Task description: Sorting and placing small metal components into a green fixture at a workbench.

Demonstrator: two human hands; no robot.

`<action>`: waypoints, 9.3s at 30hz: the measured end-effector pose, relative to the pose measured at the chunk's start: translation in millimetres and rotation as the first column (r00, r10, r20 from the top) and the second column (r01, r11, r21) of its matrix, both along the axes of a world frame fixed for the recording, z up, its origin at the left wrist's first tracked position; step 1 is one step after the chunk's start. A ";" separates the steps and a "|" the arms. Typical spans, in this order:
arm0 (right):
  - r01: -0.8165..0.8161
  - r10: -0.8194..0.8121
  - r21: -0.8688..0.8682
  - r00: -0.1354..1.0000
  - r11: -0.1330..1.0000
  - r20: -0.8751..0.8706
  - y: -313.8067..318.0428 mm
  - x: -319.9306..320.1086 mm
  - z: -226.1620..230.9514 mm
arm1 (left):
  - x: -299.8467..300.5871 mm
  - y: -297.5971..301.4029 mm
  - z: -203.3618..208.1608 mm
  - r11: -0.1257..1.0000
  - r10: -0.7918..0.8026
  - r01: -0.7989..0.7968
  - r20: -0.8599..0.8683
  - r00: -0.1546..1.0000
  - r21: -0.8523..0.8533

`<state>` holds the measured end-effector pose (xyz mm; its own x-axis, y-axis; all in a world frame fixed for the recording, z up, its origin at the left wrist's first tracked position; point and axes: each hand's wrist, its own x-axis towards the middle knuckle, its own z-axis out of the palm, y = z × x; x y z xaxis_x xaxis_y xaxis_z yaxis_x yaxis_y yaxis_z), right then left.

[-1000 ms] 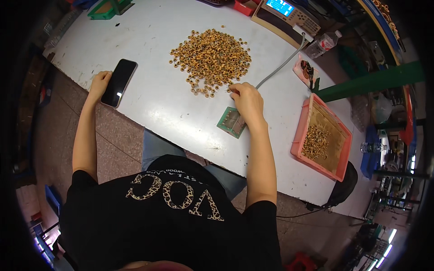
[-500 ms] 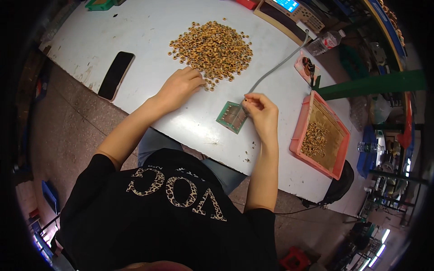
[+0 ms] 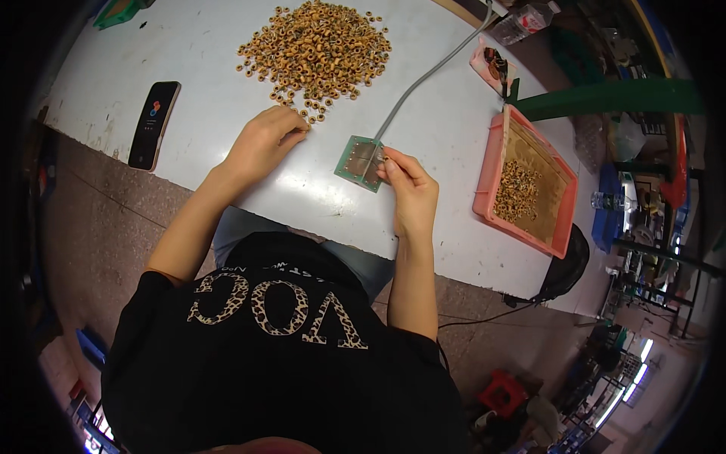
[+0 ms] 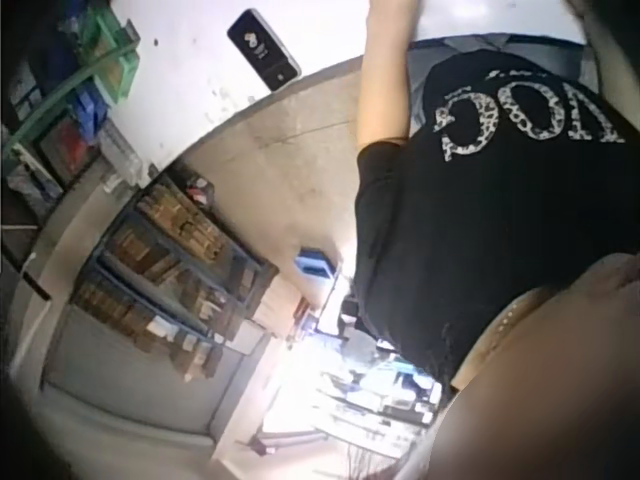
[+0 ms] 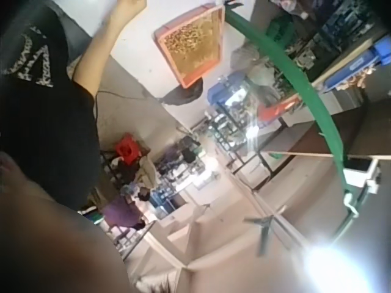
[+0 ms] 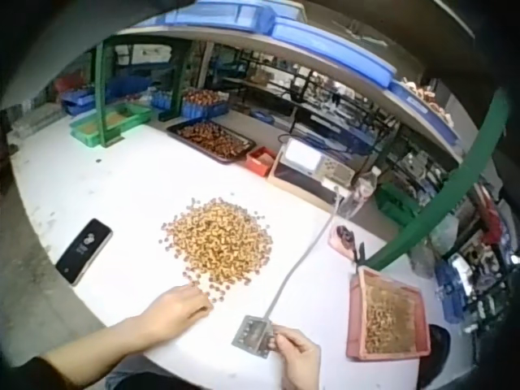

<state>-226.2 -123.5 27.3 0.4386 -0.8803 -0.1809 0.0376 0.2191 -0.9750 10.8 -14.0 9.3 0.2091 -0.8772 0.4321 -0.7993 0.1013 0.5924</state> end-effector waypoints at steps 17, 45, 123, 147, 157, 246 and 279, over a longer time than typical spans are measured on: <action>-0.274 -0.077 -0.832 0.933 0.482 -0.352 4.6 8.7 4.1 | -19.0 18.7 2.9 0.995 -0.007 0.058 -0.549 0.836 0.076; -0.173 0.171 -0.033 0.984 0.984 -0.049 37.2 13.7 24.8 | -74.8 23.4 7.2 0.997 -0.028 0.080 -0.874 0.485 0.012; -0.189 -0.166 -0.770 0.919 0.610 -0.358 12.3 8.2 3.4 | -30.3 -4.4 -9.7 0.995 0.104 -0.096 0.295 0.950 -0.039; -0.100 0.004 -0.587 0.987 0.803 -0.163 28.6 20.7 3.8 | -67.0 4.6 9.0 0.986 0.083 0.161 -0.954 -0.288 0.037; -0.086 -0.109 -0.700 0.967 0.709 -0.230 26.1 12.7 4.7 | -55.1 0.1 9.1 1.000 0.023 -0.030 -0.480 0.877 -0.006; -0.160 -0.134 -0.732 0.936 0.662 -0.325 11.5 5.6 8.8 | -18.7 -5.9 -9.4 0.984 0.173 -0.179 0.322 0.931 -0.012; -0.219 0.191 0.081 0.946 0.972 0.263 19.5 9.1 15.7 | -51.8 7.4 18.2 0.956 0.008 0.293 -1.000 -0.008 0.005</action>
<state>-217.0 -104.0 43.0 0.6507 -0.7480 -0.1304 0.2215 0.3513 -0.9097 -41.0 -6.6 27.4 0.1546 -0.9636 -0.2181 0.6024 -0.0831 0.7939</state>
